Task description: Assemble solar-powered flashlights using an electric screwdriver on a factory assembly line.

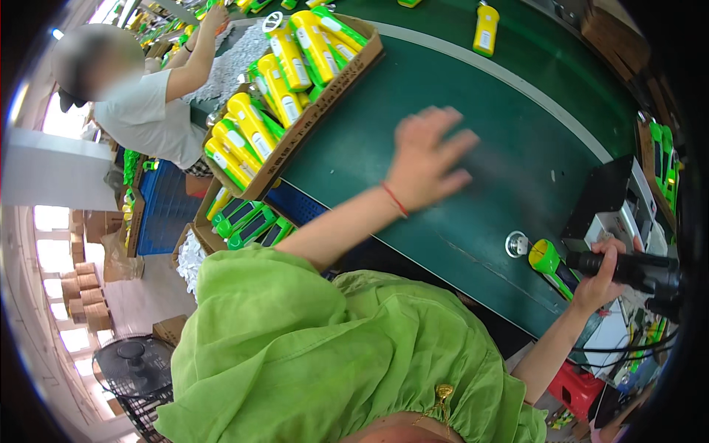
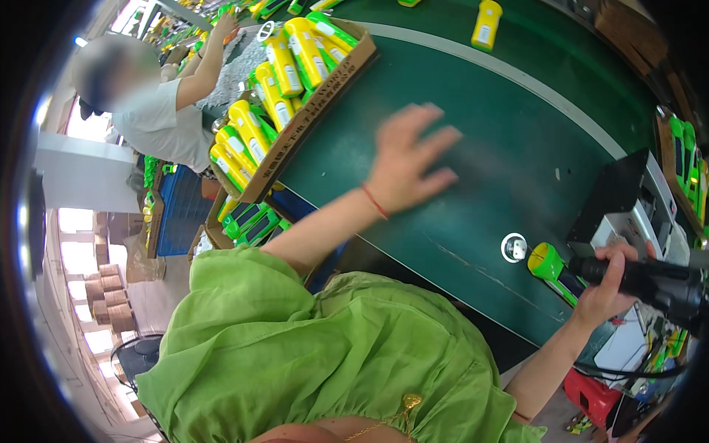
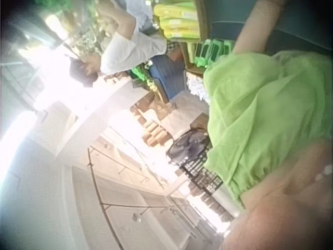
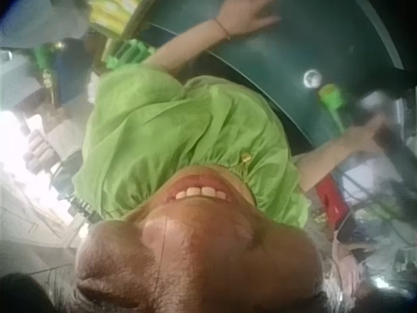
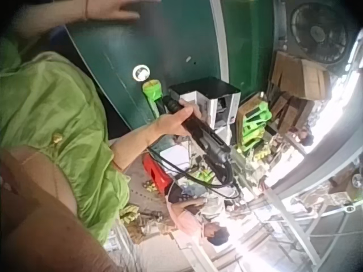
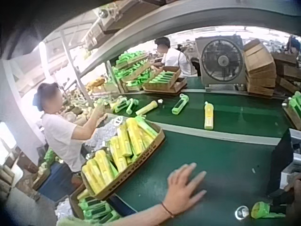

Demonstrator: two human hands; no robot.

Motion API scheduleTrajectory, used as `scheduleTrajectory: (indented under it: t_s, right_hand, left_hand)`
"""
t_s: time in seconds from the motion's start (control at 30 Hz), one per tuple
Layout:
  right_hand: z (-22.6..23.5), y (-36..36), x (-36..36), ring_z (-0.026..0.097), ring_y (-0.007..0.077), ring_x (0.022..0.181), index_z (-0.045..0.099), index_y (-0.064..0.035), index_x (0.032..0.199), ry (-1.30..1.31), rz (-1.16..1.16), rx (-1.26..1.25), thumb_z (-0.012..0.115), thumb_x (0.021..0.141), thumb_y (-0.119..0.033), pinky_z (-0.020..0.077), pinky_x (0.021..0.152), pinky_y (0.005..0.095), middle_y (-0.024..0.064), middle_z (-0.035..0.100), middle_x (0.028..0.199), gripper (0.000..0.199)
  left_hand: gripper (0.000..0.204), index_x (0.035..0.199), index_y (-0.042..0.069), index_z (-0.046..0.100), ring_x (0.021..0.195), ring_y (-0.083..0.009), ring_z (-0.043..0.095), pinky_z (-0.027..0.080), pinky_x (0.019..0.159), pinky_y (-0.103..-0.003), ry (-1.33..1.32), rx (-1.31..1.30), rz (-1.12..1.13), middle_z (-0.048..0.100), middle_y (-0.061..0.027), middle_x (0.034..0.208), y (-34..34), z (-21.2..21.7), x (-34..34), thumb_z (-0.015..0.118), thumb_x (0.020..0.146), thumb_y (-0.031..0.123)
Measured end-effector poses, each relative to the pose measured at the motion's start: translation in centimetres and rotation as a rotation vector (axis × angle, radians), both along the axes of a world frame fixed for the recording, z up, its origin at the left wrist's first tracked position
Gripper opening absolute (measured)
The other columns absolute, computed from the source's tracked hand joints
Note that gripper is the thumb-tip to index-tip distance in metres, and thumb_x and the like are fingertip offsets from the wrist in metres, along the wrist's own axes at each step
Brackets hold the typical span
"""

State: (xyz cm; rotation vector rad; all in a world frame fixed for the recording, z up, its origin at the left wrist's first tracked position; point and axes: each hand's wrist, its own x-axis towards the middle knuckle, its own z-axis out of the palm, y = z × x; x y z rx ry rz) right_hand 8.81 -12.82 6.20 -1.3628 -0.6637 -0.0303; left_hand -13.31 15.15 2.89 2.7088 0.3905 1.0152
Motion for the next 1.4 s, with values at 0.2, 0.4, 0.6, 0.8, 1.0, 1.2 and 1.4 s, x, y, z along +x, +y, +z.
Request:
scheduleTrajectory:
  t_s: [0.2,0.4,0.6,0.8,1.0,1.2,1.4]
  right_hand:
    - [-0.3,-1.1,0.1,0.053,0.0161,0.078,0.031,0.0043,0.138,-0.016,0.023,-0.025,0.056,0.091,-0.007,0.0438,0.084,0.0327,0.0101,0.055,0.085,0.054]
    - [-0.2,-0.4,0.5,0.053,0.0153,0.081,0.028,0.0082,0.137,-0.052,-0.017,-0.093,0.054,0.094,-0.008,0.0407,0.092,0.0350,0.0082,0.055,0.083,0.054]
    - [-0.4,-0.2,-0.2,0.052,0.0177,0.077,0.031,0.0091,0.137,-0.155,-0.097,-0.120,0.051,0.096,-0.007,0.0462,0.082,0.0364,0.0113,0.054,0.083,0.048]
    - [-0.3,-0.4,-0.1,0.050,0.0179,0.075,0.032,0.0103,0.135,-0.169,-0.143,-0.133,0.051,0.095,-0.007,0.0461,0.080,0.0367,0.0105,0.051,0.082,0.047]
    - [-0.3,-1.0,0.3,0.049,0.0179,0.074,0.029,0.0102,0.138,-0.213,-0.162,-0.142,0.051,0.095,-0.003,0.0449,0.076,0.0361,0.0111,0.051,0.083,0.050]
    - [-1.0,0.3,0.1,0.048,0.0164,0.072,0.028,0.0104,0.140,-0.235,-0.169,-0.125,0.054,0.093,0.000,0.0448,0.074,0.0336,0.0100,0.052,0.084,0.054]
    - [-0.8,0.3,0.2,0.048,0.0159,0.069,0.032,0.0116,0.133,-0.291,-0.201,-0.180,0.054,0.093,0.000,0.0438,0.073,0.0317,0.0076,0.052,0.077,0.047]
  left_hand:
    - [0.045,0.110,0.011,0.062,0.099,-0.0287,0.057,0.043,0.084,-0.043,0.118,0.231,0.697,0.058,-0.0102,0.106,10.6,0.7,-11.6,0.078,0.073,0.029]
    - [0.019,0.085,0.010,0.062,0.081,-0.0258,0.062,0.048,0.071,-0.039,0.209,0.247,0.740,0.063,-0.0071,0.080,12.0,-0.3,-11.3,0.072,0.079,0.024]
    - [0.015,0.074,0.008,0.061,0.079,-0.0262,0.064,0.049,0.072,-0.040,0.184,0.161,0.701,0.063,-0.0084,0.078,12.1,0.2,-8.8,0.071,0.077,0.019]
    - [0.016,0.089,0.010,0.065,0.087,-0.0286,0.060,0.047,0.075,-0.043,0.058,0.177,0.632,0.061,-0.0086,0.085,9.1,2.0,-6.1,0.071,0.077,0.019]
    - [0.040,0.107,0.011,0.063,0.104,-0.0326,0.056,0.045,0.089,-0.044,-0.182,-0.335,0.018,0.061,-0.0108,0.106,1.3,-0.9,0.7,0.073,0.070,0.019]
    - [0.091,0.131,0.007,0.049,0.117,-0.0321,0.050,0.036,0.099,-0.043,0.014,-0.516,-0.555,0.051,-0.0150,0.131,-10.6,-6.6,9.2,0.084,0.056,0.045]
    - [0.061,0.092,0.008,0.068,0.097,-0.0220,0.055,0.034,0.095,-0.038,0.043,-0.546,-0.581,0.063,-0.0046,0.085,-15.4,-7.4,13.0,0.083,0.049,0.048]
